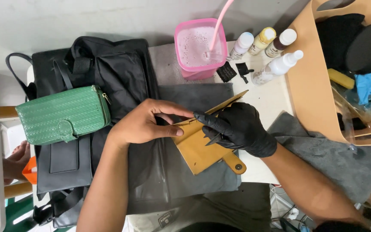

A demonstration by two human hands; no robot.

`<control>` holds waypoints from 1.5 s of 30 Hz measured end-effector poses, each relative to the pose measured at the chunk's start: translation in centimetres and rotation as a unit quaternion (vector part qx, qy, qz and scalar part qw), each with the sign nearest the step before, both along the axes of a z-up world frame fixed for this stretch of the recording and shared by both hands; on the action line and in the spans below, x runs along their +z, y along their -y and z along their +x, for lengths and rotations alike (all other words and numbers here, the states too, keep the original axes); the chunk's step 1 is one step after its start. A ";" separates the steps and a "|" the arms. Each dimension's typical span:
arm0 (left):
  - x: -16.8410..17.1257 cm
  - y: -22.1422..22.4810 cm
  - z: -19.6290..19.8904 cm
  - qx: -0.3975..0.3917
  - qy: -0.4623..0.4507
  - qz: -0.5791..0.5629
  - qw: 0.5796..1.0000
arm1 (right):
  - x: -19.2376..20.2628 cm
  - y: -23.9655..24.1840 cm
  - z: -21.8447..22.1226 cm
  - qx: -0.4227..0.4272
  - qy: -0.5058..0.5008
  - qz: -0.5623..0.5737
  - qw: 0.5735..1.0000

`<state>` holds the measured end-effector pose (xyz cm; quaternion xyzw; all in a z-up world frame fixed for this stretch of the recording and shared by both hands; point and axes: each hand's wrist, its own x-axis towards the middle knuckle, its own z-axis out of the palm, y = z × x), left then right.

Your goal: A person wearing gloves uses a small metal tool to clean and inspect the interior edges and folds of a monogrammed leather wallet.

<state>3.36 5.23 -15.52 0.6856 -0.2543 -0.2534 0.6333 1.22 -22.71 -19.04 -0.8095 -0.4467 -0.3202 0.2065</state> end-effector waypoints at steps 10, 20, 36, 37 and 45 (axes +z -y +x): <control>0.8 0.2 -0.1 0.010 -0.011 0.008 1.000 | 0.4 0.1 0.4 0.000 0.085 -0.057 0.995; 0.1 0.3 -0.2 0.057 -0.020 -0.006 0.998 | -0.4 3.8 1.8 -0.110 -0.150 0.103 0.977; -1.0 -0.1 0.1 0.148 0.089 -0.019 0.985 | -0.8 4.0 2.7 -0.091 -0.511 0.472 0.713; -0.9 -0.1 0.1 0.151 0.109 -0.013 0.982 | -0.5 3.8 2.6 -0.117 -0.504 0.456 0.724; 1.8 6.2 -4.3 0.083 0.501 0.166 0.845 | 1.2 4.1 2.2 -0.093 -0.353 0.369 0.855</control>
